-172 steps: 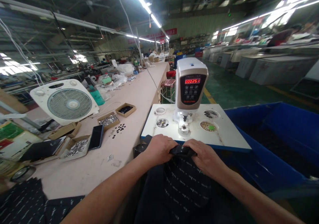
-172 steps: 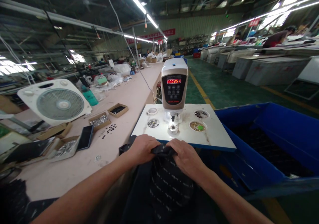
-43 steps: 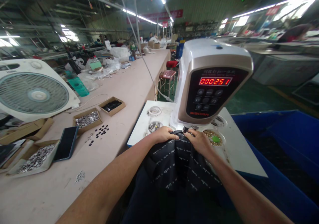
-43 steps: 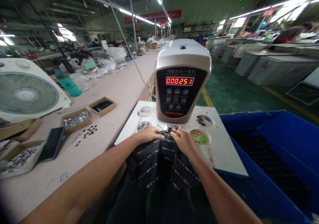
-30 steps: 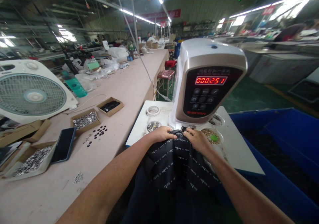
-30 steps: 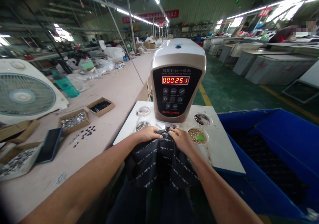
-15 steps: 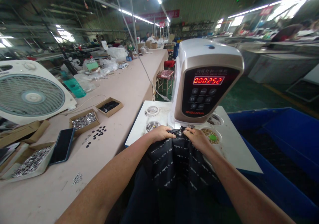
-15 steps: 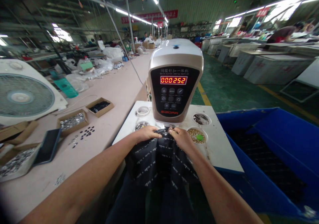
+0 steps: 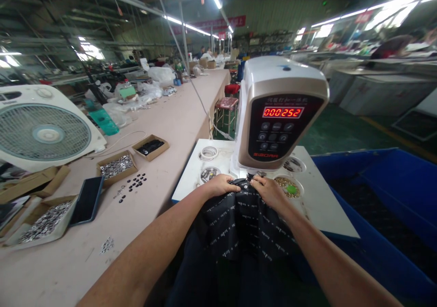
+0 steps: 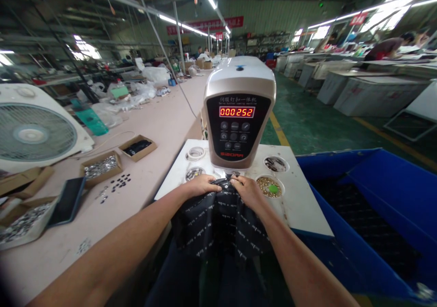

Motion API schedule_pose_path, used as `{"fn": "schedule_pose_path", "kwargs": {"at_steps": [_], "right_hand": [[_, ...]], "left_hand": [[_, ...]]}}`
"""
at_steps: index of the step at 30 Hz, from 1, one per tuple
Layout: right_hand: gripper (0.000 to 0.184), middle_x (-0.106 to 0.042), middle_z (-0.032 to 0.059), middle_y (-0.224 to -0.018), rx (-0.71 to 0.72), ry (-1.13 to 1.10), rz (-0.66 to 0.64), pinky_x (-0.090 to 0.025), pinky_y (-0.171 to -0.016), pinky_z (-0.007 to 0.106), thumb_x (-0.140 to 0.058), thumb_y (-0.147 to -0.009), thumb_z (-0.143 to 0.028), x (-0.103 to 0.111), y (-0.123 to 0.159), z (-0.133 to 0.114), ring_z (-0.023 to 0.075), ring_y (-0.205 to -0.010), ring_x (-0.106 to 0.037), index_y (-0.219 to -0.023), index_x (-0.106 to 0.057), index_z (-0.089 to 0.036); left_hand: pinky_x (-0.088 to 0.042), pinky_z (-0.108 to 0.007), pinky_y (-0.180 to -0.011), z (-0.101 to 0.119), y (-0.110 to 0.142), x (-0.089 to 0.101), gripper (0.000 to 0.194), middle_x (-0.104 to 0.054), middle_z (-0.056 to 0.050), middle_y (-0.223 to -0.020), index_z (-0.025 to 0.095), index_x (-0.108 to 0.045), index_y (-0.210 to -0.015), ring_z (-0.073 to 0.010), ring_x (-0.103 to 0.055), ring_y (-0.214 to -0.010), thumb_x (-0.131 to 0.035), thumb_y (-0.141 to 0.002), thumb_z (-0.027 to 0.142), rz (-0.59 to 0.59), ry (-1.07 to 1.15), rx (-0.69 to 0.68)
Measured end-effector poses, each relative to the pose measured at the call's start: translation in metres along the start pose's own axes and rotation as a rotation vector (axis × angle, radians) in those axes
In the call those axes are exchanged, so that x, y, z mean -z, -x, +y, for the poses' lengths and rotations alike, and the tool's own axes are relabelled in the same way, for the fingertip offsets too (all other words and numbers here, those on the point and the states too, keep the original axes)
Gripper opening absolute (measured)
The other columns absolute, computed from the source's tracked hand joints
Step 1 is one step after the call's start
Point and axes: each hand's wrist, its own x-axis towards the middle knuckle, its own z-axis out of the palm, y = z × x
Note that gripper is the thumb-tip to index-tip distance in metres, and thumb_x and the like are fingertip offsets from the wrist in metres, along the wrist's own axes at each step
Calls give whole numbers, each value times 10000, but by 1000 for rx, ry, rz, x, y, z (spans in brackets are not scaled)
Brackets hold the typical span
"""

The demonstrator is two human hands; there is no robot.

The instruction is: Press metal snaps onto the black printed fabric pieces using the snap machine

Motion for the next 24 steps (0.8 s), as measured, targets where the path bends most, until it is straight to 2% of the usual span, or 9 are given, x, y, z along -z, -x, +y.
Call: {"fn": "schedule_pose_path", "kwargs": {"at_steps": [6, 9, 13, 17, 20, 22, 24], "right_hand": [[368, -792, 69, -1133, 2, -12, 82, -512, -1009, 429, -540, -898, -441, 2, 20, -11, 298, -1083, -708, -1063, -789, -226], [365, -784, 56, -1159, 23, -15, 109, -507, -1024, 420, -524, -923, -449, 2, 36, -19, 287, -1119, -697, -1085, -776, -240], [332, -795, 56, -1112, 53, -9, 119, -526, -994, 421, -540, -927, -428, 4, 54, -30, 284, -1072, -716, -1079, -772, -248], [323, -791, 54, -1129, 90, -38, 93, -522, -1005, 424, -547, -936, -419, 7, 74, -42, 279, -1081, -716, -1098, -768, -247], [322, -787, 46, -1147, 92, -60, 63, -524, -1011, 411, -560, -940, -436, 7, 98, -54, 275, -1097, -715, -1104, -766, -251], [317, -791, 38, -1133, 94, -69, 43, -531, -1003, 403, -564, -940, -439, 6, 116, -62, 271, -1083, -721, -1098, -767, -254], [307, -795, 28, -1116, 94, -77, 32, -538, -991, 401, -568, -937, -438, 4, 133, -71, 268, -1061, -728, -1091, -769, -264]], "left_hand": [[-433, -273, -738, -1, 14, -7, 319, -698, -4, -823, 152, -696, -862, -192, -613, -814, -725, -720, 435, 59, 75, -71], [-437, -274, -744, -1, 27, -12, 301, -685, 6, -778, 148, -712, -844, -181, -602, -781, -736, -717, 419, 22, 139, -84], [-460, -279, -758, 1, 51, -20, 280, -698, 0, -776, 144, -726, -853, -166, -609, -741, -750, -698, 375, -14, 279, -52], [-511, -309, -801, 7, 84, -32, 386, -744, -42, -874, 141, -733, -946, -176, -655, -761, -780, -678, 416, -69, 478, 7], [-526, -312, -804, 12, 117, -45, 465, -752, -55, -851, 130, -750, -926, -170, -663, -723, -885, -578, 406, -122, 732, 101], [-524, -296, -783, 14, 140, -54, 496, -751, -53, -824, 127, -760, -894, -161, -659, -699, -942, -503, 372, -114, 858, 139], [-517, -282, -745, 15, 162, -64, 501, -749, -51, -810, 127, -763, -879, -153, -654, -679, -960, -487, 368, -64, 895, 148]]}}
